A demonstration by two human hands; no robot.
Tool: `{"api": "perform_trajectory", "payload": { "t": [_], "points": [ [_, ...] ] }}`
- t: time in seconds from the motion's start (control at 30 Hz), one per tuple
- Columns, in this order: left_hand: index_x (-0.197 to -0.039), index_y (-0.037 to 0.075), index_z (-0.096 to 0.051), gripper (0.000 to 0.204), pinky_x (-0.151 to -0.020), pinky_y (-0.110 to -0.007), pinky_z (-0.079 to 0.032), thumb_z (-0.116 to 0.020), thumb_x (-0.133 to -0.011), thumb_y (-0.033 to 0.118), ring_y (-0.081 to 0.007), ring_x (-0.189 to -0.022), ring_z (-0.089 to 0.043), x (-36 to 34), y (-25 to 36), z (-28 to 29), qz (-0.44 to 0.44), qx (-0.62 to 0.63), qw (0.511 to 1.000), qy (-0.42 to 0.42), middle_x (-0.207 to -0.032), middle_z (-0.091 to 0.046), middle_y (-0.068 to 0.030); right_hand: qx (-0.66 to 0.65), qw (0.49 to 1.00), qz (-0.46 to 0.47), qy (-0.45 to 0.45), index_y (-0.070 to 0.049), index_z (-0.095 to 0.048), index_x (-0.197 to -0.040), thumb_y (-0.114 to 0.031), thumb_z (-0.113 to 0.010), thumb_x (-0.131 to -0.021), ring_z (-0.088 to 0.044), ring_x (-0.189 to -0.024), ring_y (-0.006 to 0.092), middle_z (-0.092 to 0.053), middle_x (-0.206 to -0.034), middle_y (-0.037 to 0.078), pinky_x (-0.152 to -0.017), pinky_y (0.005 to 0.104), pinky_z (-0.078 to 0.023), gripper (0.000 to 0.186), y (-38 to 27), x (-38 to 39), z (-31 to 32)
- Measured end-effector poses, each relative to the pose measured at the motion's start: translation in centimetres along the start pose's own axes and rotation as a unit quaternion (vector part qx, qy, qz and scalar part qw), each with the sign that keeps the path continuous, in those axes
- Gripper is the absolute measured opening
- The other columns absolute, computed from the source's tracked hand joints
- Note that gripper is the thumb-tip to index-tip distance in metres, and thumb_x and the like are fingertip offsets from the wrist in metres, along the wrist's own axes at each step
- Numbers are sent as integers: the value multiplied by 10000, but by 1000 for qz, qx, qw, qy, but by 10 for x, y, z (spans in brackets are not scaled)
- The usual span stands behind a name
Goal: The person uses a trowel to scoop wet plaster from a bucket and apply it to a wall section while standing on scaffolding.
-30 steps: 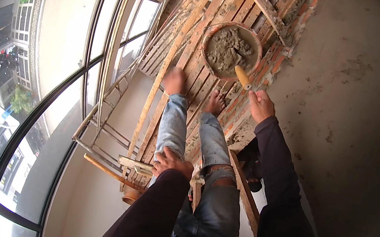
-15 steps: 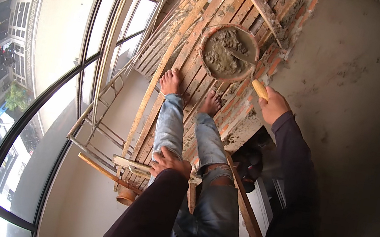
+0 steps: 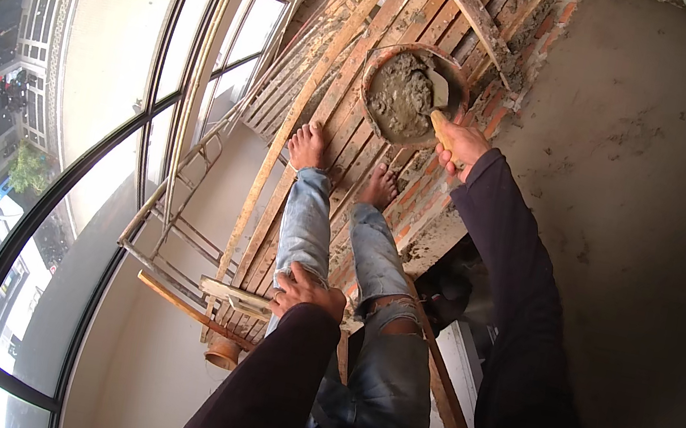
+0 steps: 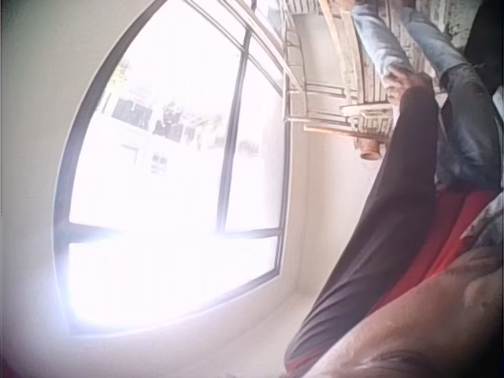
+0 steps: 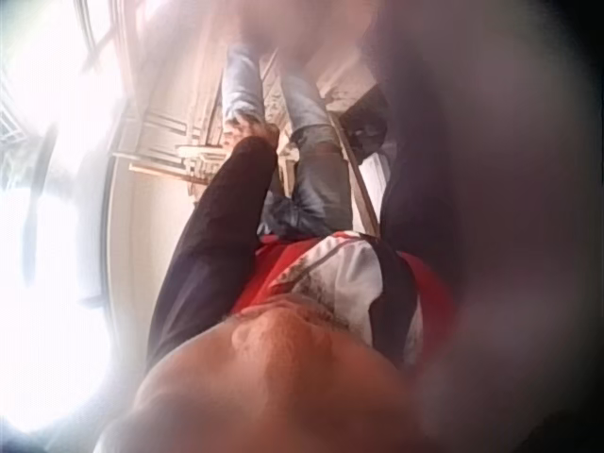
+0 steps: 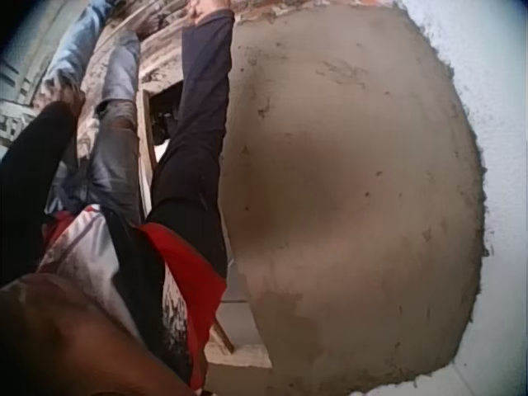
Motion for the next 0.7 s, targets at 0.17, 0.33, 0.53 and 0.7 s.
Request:
{"api": "perform_trajectory", "payload": {
  "t": [0.17,0.33,0.53,0.7],
  "points": [
    [-1417,78,-363,819,-1021,-466,-394,-658,-712,374,-397,-1166,-564,2,0,2,4,-18,1000,23,-1376,-452,-208,-340,933,-71,-98,-72,-505,-1124,-393,-392,-1052,-426,-597,48,-509,-818,-7,-490,198,-341,348,35,-2,-42],
    [-1445,81,-339,833,-1036,-463,-380,-643,-730,380,-391,-1194,-547,0,-3,3,5,-19,1000,-18,-1394,-436,-206,83,993,-73,45,-68,-574,-1119,-409,-500,-1009,-578,-671,114,-611,-844,81,-560,305,-494,366,8,-41,-39],
    [-1459,88,-318,857,-1046,-468,-367,-646,-725,384,-397,-1212,-533,0,0,6,12,-20,999,-27,-1404,-430,-202,621,763,74,161,-32,-576,-1282,-305,-497,-1002,-676,-1028,332,-667,-1153,212,-812,451,-576,399,-2,10,-5],
    [-1448,78,-329,839,-1074,-479,-344,-644,-730,378,-402,-1230,-522,2,-3,7,4,-12,1000,-13,-1411,-425,-202,629,745,40,219,13,-529,-1281,-282,-529,-987,-670,-1016,333,-663,-1145,192,-842,438,-561,417,-10,-33,-27]
  ]
}}
Point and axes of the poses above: each hand's wrist, its own x-axis away from the middle knuckle, its own z-axis out of the back of the hand, y = z × x, the point moved 8 cm from there along -x, towards the middle knuckle
